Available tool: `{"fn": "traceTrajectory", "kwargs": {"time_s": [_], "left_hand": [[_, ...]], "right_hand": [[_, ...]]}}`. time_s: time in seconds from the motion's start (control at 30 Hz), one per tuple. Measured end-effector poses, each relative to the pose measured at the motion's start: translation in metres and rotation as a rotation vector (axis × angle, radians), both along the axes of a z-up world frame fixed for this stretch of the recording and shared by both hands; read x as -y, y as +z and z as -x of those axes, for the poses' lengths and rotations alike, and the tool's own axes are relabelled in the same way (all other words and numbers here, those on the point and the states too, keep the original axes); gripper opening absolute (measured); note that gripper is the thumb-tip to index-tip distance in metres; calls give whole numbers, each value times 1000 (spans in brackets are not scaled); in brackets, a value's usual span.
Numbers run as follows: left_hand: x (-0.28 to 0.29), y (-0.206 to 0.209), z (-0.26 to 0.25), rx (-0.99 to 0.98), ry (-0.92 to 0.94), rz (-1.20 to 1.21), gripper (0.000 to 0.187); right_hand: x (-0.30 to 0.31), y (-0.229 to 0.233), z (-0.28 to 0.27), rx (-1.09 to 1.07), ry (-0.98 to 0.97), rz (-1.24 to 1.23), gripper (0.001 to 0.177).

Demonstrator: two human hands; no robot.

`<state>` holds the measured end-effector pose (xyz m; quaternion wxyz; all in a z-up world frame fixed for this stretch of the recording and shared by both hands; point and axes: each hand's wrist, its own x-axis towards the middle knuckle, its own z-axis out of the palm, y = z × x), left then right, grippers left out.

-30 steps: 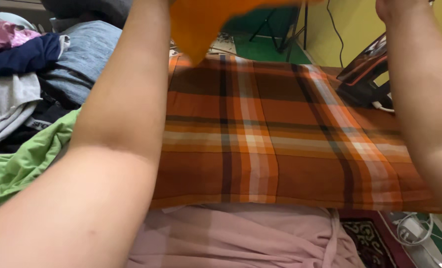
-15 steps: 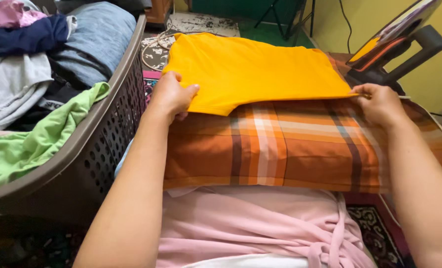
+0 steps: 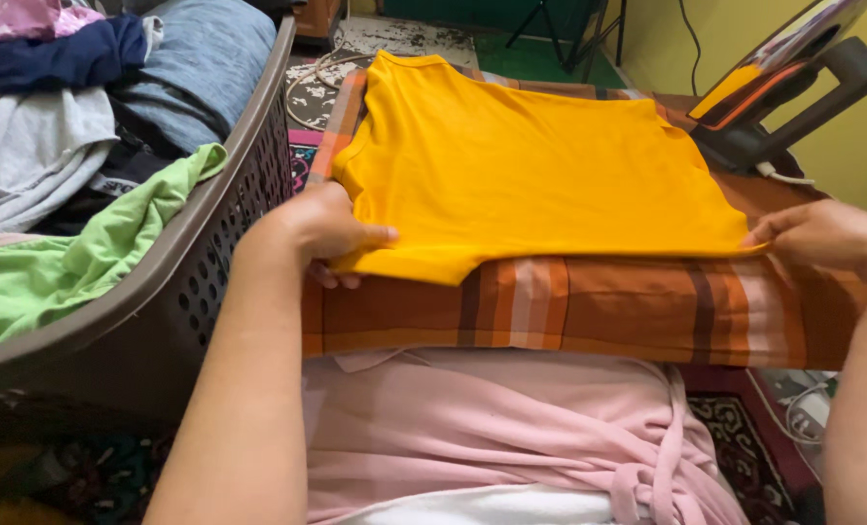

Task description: The person irons a light blue t-shirt on a plaid-covered ironing board, then folds it neatly. They then iron and fold a yellow t-shirt using the same method.

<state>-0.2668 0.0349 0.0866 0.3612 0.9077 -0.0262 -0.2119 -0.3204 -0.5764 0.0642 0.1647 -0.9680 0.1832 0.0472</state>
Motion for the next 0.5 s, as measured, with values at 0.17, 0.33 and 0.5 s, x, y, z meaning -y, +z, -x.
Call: {"fn": "traceTrajectory", "kwargs": {"time_s": [0.17, 0.33, 0.5], "left_hand": [[0, -25, -40, 219, 262, 229, 57], [16, -74, -105, 581, 477, 440, 46], [13, -108, -129, 896, 868, 421, 43]], "right_hand": [[-53, 22, -18, 222, -165, -189, 35], [-115, 8, -74, 441, 286, -131, 34], [-146, -40, -126, 342, 500, 16, 59]]}}
